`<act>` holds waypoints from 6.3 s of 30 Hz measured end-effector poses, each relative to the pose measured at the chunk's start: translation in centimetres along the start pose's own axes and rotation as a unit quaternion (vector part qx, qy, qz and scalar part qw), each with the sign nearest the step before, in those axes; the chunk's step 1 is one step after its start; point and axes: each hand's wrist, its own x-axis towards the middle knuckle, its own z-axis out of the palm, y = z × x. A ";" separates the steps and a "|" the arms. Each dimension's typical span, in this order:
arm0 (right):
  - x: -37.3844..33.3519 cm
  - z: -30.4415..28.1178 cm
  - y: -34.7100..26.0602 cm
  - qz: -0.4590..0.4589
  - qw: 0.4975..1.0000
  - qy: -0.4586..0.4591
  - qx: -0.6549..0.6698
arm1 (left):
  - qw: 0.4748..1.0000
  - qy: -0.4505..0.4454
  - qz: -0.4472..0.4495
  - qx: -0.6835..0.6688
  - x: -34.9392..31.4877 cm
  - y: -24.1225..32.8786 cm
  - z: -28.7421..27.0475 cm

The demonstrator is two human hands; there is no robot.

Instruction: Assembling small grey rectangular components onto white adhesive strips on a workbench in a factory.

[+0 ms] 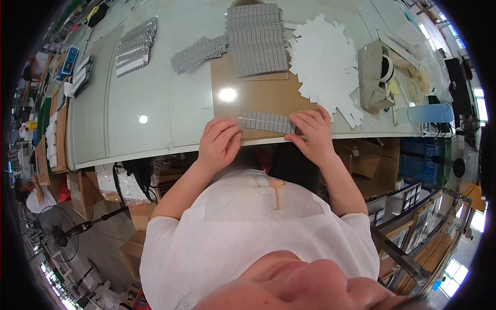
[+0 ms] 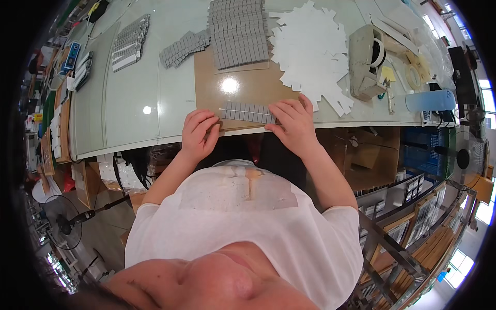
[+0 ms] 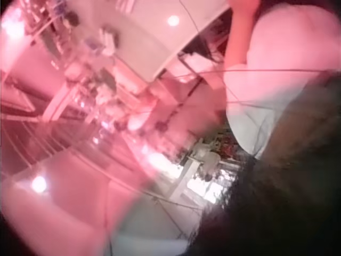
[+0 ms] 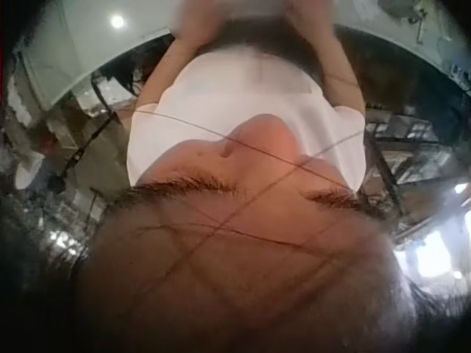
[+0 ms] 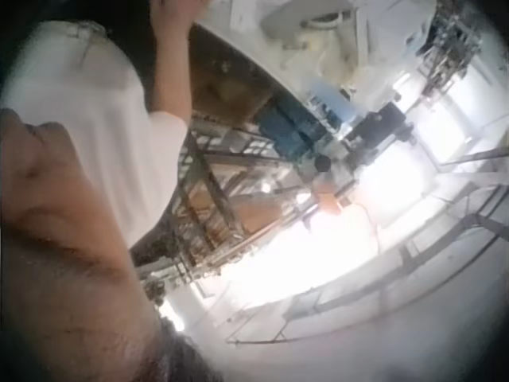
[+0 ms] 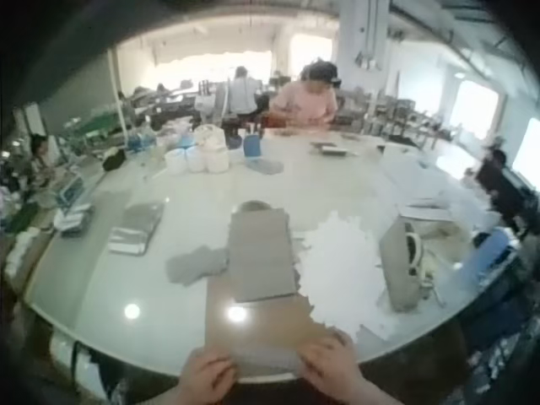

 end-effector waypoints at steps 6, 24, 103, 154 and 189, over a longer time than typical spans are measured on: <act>0.5 -0.7 -0.1 -0.003 1.000 -0.008 -0.027 | 1.000 0.014 0.023 -0.003 0.5 0.0 0.2; 0.1 -0.2 -0.3 -0.011 1.000 0.011 -0.020 | 1.000 0.026 0.016 -0.004 0.0 0.3 -0.1; -19.4 -7.3 11.4 0.235 0.856 0.268 -0.374 | 0.986 -0.094 0.019 0.137 0.0 -1.9 -3.8; -10.1 3.2 -0.8 0.028 0.991 0.124 -0.029 | 0.727 -0.099 -0.543 -0.407 14.0 -14.6 -9.4; -5.3 -0.7 2.1 0.157 0.950 0.103 -0.251 | 0.977 -0.196 0.012 0.080 0.9 0.3 -2.4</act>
